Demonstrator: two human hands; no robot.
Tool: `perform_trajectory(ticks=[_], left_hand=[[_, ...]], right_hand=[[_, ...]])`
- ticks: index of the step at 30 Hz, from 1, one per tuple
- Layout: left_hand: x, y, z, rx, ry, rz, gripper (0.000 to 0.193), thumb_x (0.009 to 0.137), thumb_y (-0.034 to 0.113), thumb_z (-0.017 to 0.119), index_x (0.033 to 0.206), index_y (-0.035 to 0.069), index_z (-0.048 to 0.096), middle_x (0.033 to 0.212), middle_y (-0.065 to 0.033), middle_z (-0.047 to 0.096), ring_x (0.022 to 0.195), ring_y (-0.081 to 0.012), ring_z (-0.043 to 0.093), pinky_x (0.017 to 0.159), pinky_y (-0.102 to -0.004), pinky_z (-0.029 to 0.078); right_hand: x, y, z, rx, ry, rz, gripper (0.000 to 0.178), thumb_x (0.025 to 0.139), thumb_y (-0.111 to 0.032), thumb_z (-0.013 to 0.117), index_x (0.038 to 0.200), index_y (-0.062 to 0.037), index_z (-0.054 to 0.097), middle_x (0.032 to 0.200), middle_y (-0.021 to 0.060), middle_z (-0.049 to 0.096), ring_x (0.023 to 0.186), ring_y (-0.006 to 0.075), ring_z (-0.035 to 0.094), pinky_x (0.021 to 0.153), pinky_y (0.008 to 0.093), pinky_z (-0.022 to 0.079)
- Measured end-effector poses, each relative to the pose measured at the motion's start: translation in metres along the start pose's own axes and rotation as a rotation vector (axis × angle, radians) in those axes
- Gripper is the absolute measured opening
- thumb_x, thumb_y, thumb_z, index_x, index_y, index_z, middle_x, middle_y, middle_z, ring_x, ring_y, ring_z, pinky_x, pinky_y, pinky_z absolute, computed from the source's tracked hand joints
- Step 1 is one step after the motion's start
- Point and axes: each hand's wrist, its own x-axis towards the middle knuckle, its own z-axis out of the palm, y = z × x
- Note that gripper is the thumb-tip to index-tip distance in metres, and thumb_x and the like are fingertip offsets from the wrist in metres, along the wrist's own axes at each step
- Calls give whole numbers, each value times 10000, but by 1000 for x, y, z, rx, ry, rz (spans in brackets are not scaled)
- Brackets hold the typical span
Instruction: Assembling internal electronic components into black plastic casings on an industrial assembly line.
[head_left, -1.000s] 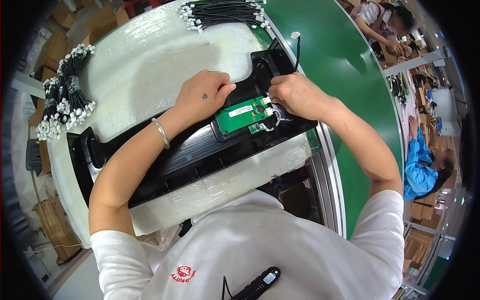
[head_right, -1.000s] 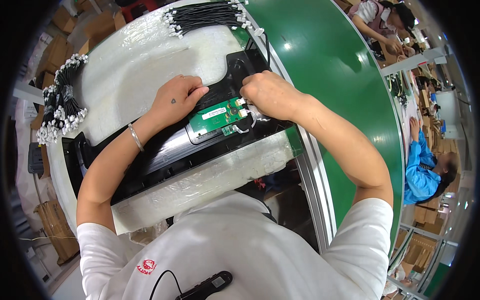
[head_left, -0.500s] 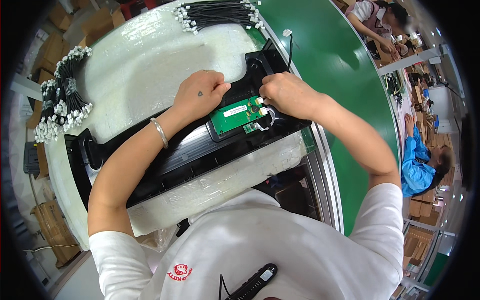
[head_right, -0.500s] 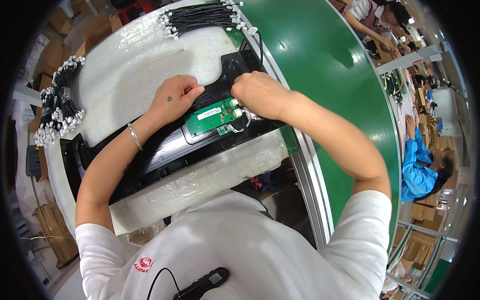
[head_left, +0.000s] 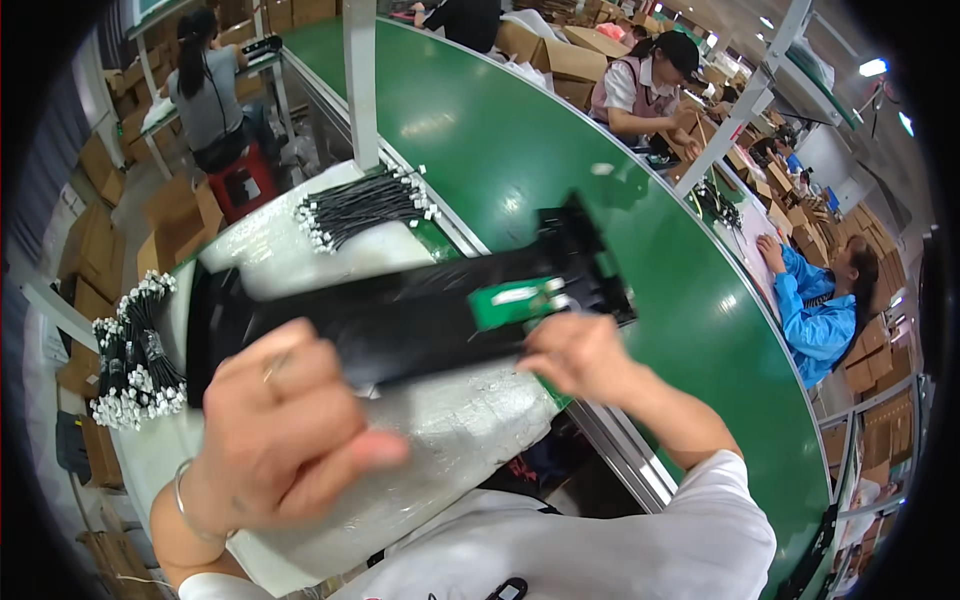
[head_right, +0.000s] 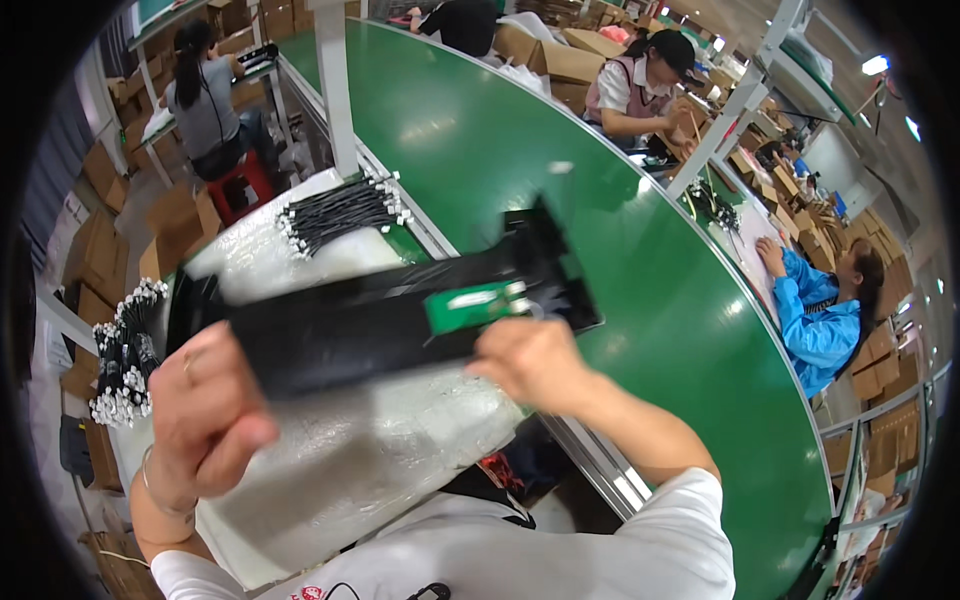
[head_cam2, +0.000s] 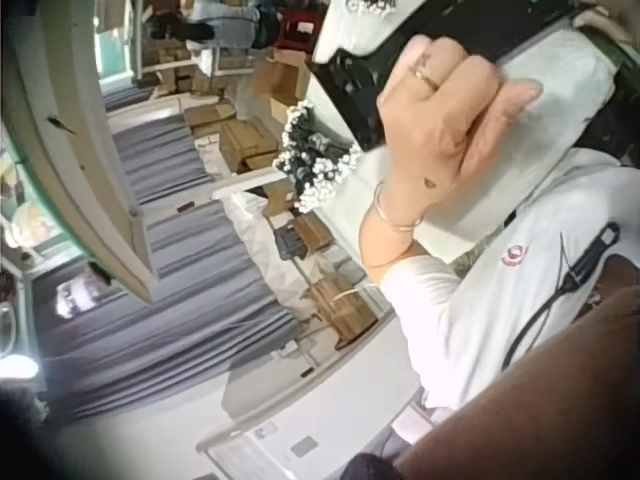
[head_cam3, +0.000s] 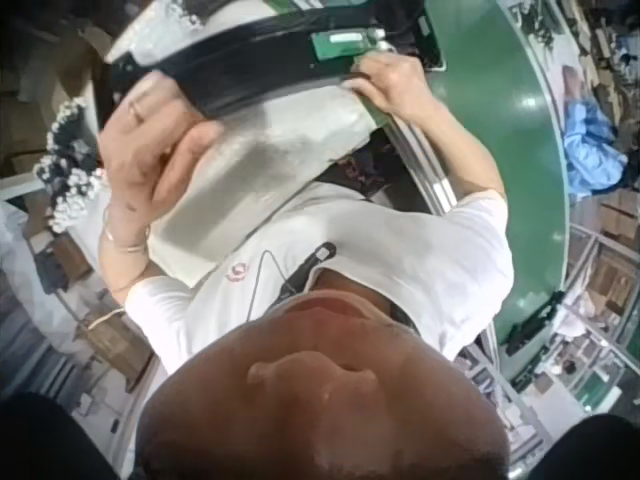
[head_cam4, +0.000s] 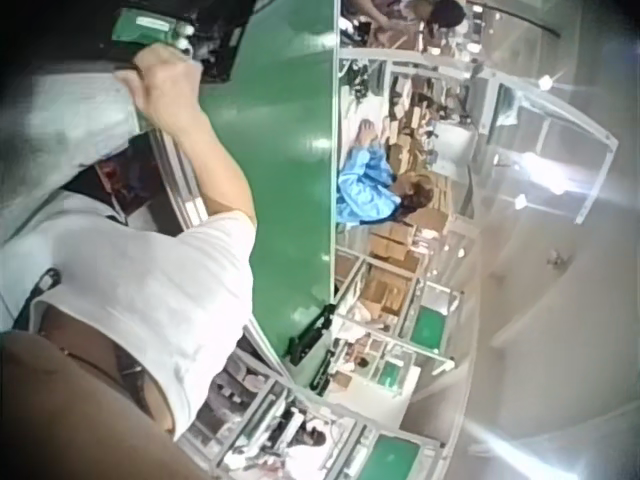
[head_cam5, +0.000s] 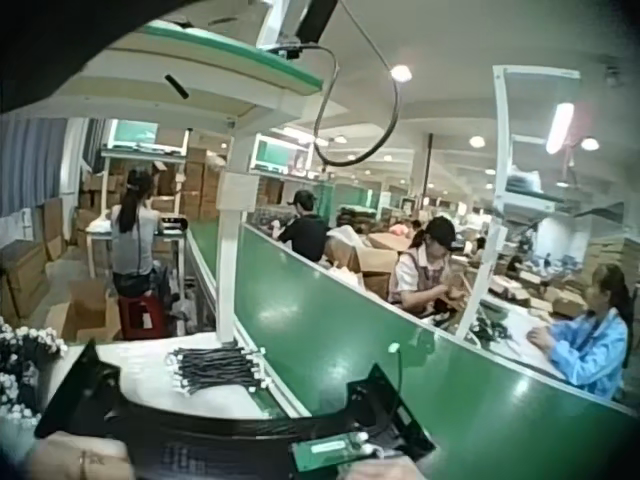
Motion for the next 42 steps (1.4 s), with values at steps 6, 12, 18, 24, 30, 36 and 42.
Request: perform_trajectory(ticks=[6, 12, 18, 24, 30, 36, 42], left_hand=[[-68, 24, -23, 319, 360, -117, 453, 663, 61, 835, 566, 90, 393, 578, -33, 352, 520, -217, 317, 462, -330, 243], [-120, 70, -21, 748, 875, -147, 288, 630, 32, 845, 748, 94, 590, 758, -45, 553, 646, -219, 478, 551, -308, 387], [-208, 111, -58, 1500, 1014, -488, 374, 683, 96, 813, 1009, 69, 631, 917, -72, 632, 864, -229, 567, 772, -331, 440], [-241, 98, -61, 427, 1287, -686, 395, 822, 132, 718, 1193, 33, 626, 1070, -69, 673, 999, -187, 563, 861, -312, 448], [-237, 86, -55, 283, 1031, -682, 289, 905, 66, 616, 1187, 22, 660, 1022, -61, 715, 1044, -170, 559, 914, -311, 439], [-169, 82, -42, 476, 736, -617, 267, 911, 29, 574, 1158, -11, 668, 989, -76, 725, 1074, -218, 558, 965, -342, 421], [-145, 64, -27, 377, 674, -411, 328, 916, 25, 535, 1228, -35, 618, 1109, -120, 698, 1124, -298, 538, 993, -388, 412]], right_hand=[[-5, 137, -16, -472, 124, 671, 511, 825, -483, 690, 677, -9, 574, 675, 205, 591, 604, 405, 568, 540, 472, 432], [-134, 343, -26, -499, 82, 843, 492, 885, -360, 663, 1149, 54, 630, 1072, 279, 643, 1023, 406, 621, 880, 423, 490], [-8, 202, -3, -733, 387, 226, 298, 850, -281, 701, 1011, -32, 673, 899, 173, 660, 834, 297, 648, 714, 405, 514], [77, 120, 62, -12, 372, -40, 262, 914, -141, 617, 1125, 14, 628, 1142, 222, 624, 1073, 373, 584, 945, 405, 448], [140, -79, 56, 316, 208, -431, 312, 739, 69, 666, 1039, -9, 628, 1122, 163, 616, 1076, 347, 574, 949, 418, 442], [188, -227, 32, 444, 611, -958, 283, 626, -30, 779, 897, -49, 699, 883, 56, 626, 836, 258, 582, 823, 438, 510], [196, -227, 44, 363, 846, -920, 287, 584, -50, 792, 857, -57, 706, 830, 20, 596, 755, 203, 560, 774, 416, 525]])
